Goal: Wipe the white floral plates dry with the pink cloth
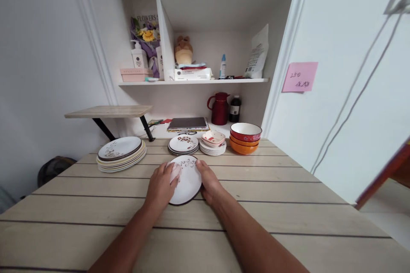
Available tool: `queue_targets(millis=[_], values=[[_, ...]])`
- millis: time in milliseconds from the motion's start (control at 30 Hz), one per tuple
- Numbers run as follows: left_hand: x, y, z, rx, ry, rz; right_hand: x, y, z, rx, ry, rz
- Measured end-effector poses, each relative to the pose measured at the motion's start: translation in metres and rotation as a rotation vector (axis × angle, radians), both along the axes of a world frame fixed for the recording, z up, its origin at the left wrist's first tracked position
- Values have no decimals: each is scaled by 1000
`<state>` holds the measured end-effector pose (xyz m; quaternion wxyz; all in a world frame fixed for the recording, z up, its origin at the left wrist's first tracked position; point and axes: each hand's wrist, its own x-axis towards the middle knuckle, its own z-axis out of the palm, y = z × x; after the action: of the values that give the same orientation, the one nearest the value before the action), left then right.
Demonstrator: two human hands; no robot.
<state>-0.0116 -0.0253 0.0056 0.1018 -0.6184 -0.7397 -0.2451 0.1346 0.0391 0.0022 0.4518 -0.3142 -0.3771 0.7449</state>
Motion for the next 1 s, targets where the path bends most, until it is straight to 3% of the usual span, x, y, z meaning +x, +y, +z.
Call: queue_targets(millis=[367, 533, 733, 867, 1000], values=[[-7, 2, 2, -77, -66, 128, -2, 1, -4, 60, -55, 60], [-3, 0, 1, -21, 50, 226, -1, -3, -2, 79, -76, 84], [4, 4, -3, -27, 120, 124, -2, -9, 4, 98, -71, 85], [3, 7, -4, 0, -35, 77, -1, -11, 6, 121, -68, 105], [3, 9, -9, 36, -227, -66, -1, -12, 6, 141, -36, 129]])
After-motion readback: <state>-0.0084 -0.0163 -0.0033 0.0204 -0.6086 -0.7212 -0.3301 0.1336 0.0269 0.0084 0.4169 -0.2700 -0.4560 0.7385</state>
